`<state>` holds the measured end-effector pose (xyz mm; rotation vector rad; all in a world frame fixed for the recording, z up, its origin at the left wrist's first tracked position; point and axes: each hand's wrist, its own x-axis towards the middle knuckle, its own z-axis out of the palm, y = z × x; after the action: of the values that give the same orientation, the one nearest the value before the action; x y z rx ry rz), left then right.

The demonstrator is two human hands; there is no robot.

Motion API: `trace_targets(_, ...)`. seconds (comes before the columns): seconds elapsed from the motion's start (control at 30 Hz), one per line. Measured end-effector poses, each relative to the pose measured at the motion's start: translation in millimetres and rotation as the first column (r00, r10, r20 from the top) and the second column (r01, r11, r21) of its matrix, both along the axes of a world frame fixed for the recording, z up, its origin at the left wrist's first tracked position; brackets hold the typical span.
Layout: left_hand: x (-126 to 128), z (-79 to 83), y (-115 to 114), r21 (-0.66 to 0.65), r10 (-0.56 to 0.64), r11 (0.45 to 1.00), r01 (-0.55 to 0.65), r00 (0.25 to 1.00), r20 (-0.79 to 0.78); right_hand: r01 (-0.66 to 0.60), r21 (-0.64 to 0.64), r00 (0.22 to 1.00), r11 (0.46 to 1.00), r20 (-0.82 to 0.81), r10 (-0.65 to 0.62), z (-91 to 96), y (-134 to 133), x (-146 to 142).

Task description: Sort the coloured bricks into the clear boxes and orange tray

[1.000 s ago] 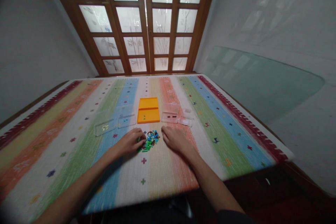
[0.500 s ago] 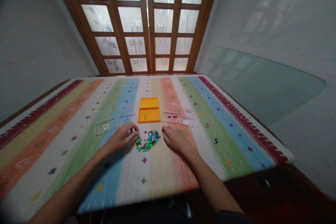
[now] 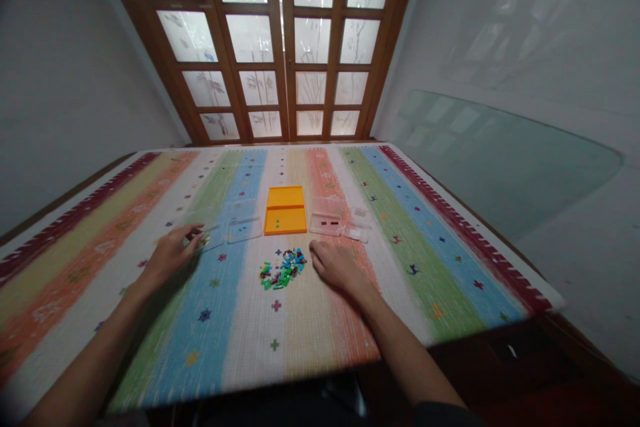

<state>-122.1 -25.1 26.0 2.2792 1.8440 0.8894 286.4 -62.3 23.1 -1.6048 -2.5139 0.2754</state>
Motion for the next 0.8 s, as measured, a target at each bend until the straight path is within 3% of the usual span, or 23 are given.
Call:
trace_targets(0.13,-2,-3.4,-1,0.002,-0.016,1.000,0.016,1.000,-0.022,-0.008,0.022,1.000,1.000,-0.011,0.008,-3.5,1,1)
trace_targets(0.3,2,-3.8,-2,0.117,-0.010,0.993,0.011,1.000,-0.009,-0.024,0.114,0.998,0.993,-0.049,0.029,-4.6,1,-1)
trace_targets(0.43,13,-7.0,-8,0.230,-0.062,0.971,0.062,0.998,-0.007,-0.162,0.274,0.956,0.948,-0.196,0.220,-5.1,-3,-20)
trace_targets(0.53,23,-8.9,-13,0.305,-0.108,0.946,0.110,0.994,-0.024,-0.292,0.350,0.902,0.890,-0.210,0.378,-11.2,-8,-41)
trace_targets(0.67,32,-10.1,-18,0.341,-0.158,0.926,0.161,0.987,-0.037,-0.431,0.319,0.868,0.844,-0.110,0.485,-22.6,-12,-62)
trace_targets(0.8,32,-12.4,-20,0.334,-0.209,0.919,0.210,0.977,-0.038,-0.499,0.241,0.853,0.832,-0.033,0.521,-26.0,-12,-65)
